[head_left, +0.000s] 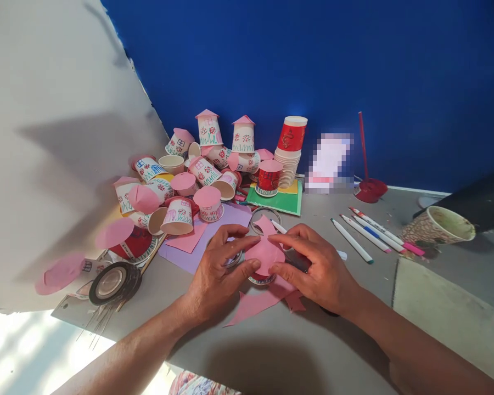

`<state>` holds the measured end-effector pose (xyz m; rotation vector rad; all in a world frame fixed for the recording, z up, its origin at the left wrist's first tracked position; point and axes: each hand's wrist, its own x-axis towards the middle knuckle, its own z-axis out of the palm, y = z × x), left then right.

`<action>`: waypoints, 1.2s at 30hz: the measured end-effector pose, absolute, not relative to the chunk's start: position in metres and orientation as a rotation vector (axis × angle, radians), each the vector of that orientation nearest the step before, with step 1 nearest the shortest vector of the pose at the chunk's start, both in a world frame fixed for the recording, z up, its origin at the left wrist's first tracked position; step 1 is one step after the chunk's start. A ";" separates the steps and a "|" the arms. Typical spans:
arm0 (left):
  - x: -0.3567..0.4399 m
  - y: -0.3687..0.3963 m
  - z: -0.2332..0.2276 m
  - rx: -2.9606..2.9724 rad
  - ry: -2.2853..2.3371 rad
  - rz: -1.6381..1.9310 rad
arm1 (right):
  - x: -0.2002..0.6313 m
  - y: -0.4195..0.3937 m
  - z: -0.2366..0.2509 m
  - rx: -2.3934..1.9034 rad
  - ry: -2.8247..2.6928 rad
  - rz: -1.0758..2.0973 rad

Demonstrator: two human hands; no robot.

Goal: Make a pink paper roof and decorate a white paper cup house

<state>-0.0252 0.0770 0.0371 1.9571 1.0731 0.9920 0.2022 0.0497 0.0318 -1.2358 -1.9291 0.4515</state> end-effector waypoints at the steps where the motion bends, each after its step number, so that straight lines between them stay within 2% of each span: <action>1: -0.026 0.077 0.037 1.966 1.083 0.987 | 0.202 0.050 0.031 -1.234 -1.940 0.436; 8: -0.029 0.077 0.031 2.059 1.064 1.002 | 0.201 0.050 0.026 -1.214 -1.955 0.358; 21: -0.033 0.077 0.032 2.047 1.084 0.831 | 0.201 0.050 0.030 -1.238 -1.984 0.418; 28: -0.031 0.076 0.023 2.120 1.064 0.781 | 0.209 0.057 0.035 -1.329 -1.762 0.425; 33: -0.024 0.080 0.024 1.754 1.189 0.824 | 0.215 0.064 0.035 -1.459 -1.613 0.591; 36: -0.025 0.087 0.035 1.291 0.969 0.897 | 0.214 0.060 0.040 -1.394 -1.746 0.639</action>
